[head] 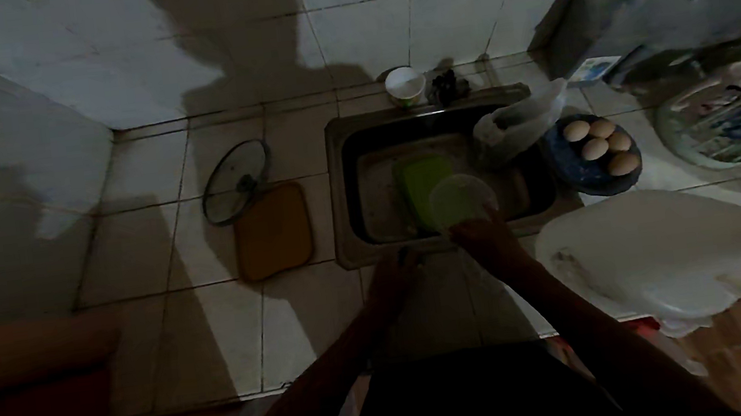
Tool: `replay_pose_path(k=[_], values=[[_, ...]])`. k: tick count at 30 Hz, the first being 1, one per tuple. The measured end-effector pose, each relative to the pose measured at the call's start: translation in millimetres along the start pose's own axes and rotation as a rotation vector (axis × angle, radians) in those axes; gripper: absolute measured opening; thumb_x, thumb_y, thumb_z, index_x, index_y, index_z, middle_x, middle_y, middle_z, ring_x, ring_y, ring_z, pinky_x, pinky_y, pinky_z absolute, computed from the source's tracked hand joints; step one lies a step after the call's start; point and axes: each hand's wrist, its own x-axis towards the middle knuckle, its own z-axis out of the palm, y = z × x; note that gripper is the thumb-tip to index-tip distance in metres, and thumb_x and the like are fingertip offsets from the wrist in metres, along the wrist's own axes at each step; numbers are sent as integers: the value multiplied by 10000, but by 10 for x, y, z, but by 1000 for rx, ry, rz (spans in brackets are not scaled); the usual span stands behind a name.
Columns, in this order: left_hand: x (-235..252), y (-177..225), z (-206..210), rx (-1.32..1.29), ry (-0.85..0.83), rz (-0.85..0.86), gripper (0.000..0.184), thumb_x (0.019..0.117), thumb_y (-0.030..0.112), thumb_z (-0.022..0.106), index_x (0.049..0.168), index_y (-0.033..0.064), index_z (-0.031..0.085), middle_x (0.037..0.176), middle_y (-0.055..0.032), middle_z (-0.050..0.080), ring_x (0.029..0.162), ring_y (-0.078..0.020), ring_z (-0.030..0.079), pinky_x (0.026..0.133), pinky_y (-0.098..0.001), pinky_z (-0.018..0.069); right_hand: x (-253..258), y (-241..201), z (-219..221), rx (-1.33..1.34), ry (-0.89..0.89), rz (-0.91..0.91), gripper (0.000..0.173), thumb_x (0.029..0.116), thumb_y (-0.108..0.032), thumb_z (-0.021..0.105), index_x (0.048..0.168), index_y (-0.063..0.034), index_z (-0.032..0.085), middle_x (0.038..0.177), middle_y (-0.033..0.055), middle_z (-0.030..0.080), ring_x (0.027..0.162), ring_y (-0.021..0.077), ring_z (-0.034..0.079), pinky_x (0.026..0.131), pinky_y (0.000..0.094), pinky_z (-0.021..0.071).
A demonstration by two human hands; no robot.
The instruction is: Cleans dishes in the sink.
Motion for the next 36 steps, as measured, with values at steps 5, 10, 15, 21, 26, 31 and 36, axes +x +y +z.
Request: replay_pose_path(k=[5,10,15,21,26,31,36], values=[[-61,2,-278,25,-124,-100,401,1112,216,409,1357,-40,597,1268,-269,662,1162,-432,663,973,-557,519,-132,21,215,-9,22,-107,309,1055,-49,481,1294,28,661,1274,241,676,1241,433,617,1188,679,208],[-67,8,-377,-29,-352,-359,468,1120,236,379,1489,-44,445,1444,-277,533,1366,-405,512,1137,-517,394,-153,33,352,-2,46,-187,288,1050,-62,506,1262,19,684,1195,245,702,1187,448,640,1185,690,202],[36,43,-809,-124,-583,-297,427,1071,122,507,1478,-4,477,1418,-273,547,1320,-395,537,1110,-528,408,-133,87,304,21,38,-271,280,1044,-60,517,1260,-1,684,1209,238,694,1263,461,588,1133,785,155],[141,43,-793,-46,-547,-224,393,1042,229,601,1341,-24,615,1324,-264,618,1272,-407,571,1106,-537,409,-83,114,-19,145,-133,-219,319,1048,-93,487,1285,34,657,1308,258,642,1334,446,522,1172,652,234],[185,347,-1320,-33,-394,-321,394,1085,176,498,1419,-28,539,1382,-282,574,1313,-425,540,1108,-563,398,-74,228,-113,160,-8,-278,317,1018,-159,556,1194,69,688,1211,277,673,1224,443,598,1100,554,406],[471,611,-1237,-50,-313,11,367,1096,236,483,1282,-42,634,1171,-266,667,1122,-400,639,1005,-542,477,-19,175,-401,365,26,-273,292,1005,-100,574,1151,133,674,1161,315,664,1105,412,642,997,484,497],[650,691,-1222,-186,-463,112,421,1053,215,582,1387,-42,559,1271,-266,631,1169,-349,612,1034,-490,460,53,195,-484,447,160,-96,283,1022,-115,581,1147,121,673,1181,293,658,1137,393,622,1027,487,471]])
